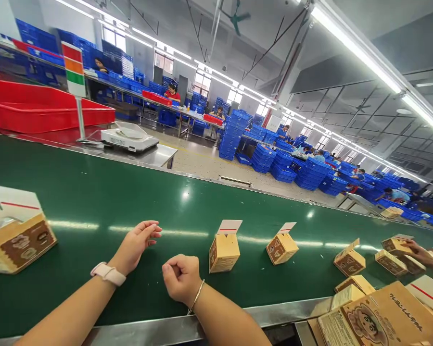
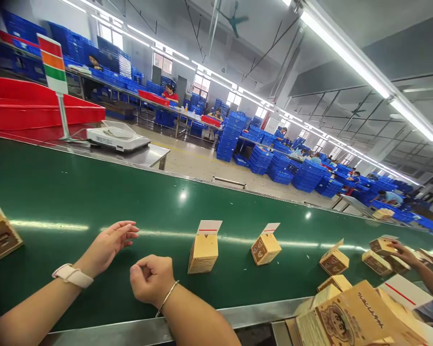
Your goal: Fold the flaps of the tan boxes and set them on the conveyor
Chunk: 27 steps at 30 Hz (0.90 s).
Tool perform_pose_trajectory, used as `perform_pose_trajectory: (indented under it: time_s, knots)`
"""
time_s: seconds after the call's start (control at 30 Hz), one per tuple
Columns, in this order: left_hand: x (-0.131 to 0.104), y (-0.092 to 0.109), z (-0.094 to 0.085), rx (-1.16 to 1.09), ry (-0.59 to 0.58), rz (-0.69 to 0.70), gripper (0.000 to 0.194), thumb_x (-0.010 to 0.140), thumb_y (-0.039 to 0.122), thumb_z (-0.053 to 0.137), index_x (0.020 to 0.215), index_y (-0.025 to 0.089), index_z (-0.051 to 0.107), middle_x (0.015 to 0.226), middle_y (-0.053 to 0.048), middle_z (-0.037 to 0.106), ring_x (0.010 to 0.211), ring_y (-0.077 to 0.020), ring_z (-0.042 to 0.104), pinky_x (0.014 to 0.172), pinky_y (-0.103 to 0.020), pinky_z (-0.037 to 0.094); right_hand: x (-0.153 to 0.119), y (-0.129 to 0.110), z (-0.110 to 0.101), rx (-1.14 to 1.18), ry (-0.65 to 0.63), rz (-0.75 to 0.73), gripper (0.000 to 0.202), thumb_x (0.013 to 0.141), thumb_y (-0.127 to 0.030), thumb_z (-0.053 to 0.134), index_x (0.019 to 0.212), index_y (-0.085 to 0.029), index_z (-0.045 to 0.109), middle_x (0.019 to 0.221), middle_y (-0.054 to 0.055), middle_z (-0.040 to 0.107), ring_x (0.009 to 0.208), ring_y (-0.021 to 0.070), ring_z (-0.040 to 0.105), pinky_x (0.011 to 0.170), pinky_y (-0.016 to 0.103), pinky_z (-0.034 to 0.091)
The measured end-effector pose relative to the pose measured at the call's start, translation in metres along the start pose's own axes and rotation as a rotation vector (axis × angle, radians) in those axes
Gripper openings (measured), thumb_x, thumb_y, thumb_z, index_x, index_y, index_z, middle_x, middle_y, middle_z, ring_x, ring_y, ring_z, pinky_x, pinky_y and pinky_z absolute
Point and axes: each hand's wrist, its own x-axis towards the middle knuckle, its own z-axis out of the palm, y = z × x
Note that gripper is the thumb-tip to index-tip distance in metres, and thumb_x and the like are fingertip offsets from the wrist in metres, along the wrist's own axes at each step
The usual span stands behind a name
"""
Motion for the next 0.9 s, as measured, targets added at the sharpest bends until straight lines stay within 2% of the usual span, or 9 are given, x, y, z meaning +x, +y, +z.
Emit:
perform_pose_trajectory:
  time_s: [0.13, 0.33, 0.63, 0.73, 0.9]
  knots:
    - [0.000, 0.002, -0.001, 0.011, 0.005, 0.004, 0.039, 0.044, 0.040, 0.073, 0.073, 0.018, 0.058, 0.067, -0.001, 0.060, 0.062, -0.0160, 0.056, 0.051, -0.023, 0.042, 0.005, -0.007, -0.004, -0.041, 0.017, -0.034, 0.037, 0.085, -0.050, 0.042, 0.063, -0.021, 0.050, 0.040, -0.006, 0.032, 0.033, 0.0089, 0.028, 0.039, 0.022, 0.033]
    - [0.004, 0.004, -0.004, -0.003, 0.028, -0.008, 0.037, 0.045, 0.037, 0.073, 0.072, 0.018, 0.058, 0.066, 0.000, 0.061, 0.061, -0.0152, 0.056, 0.050, -0.022, 0.042, 0.015, -0.011, -0.003, -0.185, 0.132, -0.170, 0.031, 0.085, -0.044, 0.040, 0.065, -0.022, 0.051, 0.049, 0.000, 0.047, 0.048, 0.0152, 0.046, 0.052, 0.028, 0.041]
    - [0.003, 0.006, -0.005, 0.058, 0.037, 0.019, 0.043, 0.041, 0.044, 0.073, 0.072, 0.018, 0.057, 0.066, -0.001, 0.061, 0.064, -0.0158, 0.057, 0.053, -0.022, 0.042, 0.021, -0.011, -0.005, -0.191, 0.229, -0.182, 0.019, 0.082, -0.032, 0.044, 0.068, -0.021, 0.050, 0.062, 0.002, 0.054, 0.061, 0.0171, 0.051, 0.062, 0.031, 0.042]
    - [0.002, 0.007, -0.006, 0.096, 0.033, 0.031, 0.046, 0.040, 0.047, 0.074, 0.072, 0.018, 0.057, 0.067, -0.001, 0.062, 0.065, -0.0163, 0.057, 0.054, -0.023, 0.042, 0.021, -0.010, -0.006, -0.152, 0.219, -0.164, 0.017, 0.081, -0.032, 0.046, 0.070, -0.020, 0.052, 0.062, 0.002, 0.052, 0.059, 0.0164, 0.049, 0.056, 0.028, 0.042]
    - [0.002, 0.007, -0.006, 0.123, 0.039, 0.053, 0.051, 0.038, 0.052, 0.074, 0.072, 0.019, 0.057, 0.068, -0.001, 0.062, 0.065, -0.0167, 0.056, 0.054, -0.023, 0.041, 0.020, -0.012, -0.005, -0.120, 0.129, -0.160, 0.021, 0.082, -0.037, 0.046, 0.072, -0.020, 0.054, 0.061, 0.001, 0.047, 0.048, 0.0126, 0.038, 0.043, 0.025, 0.035]
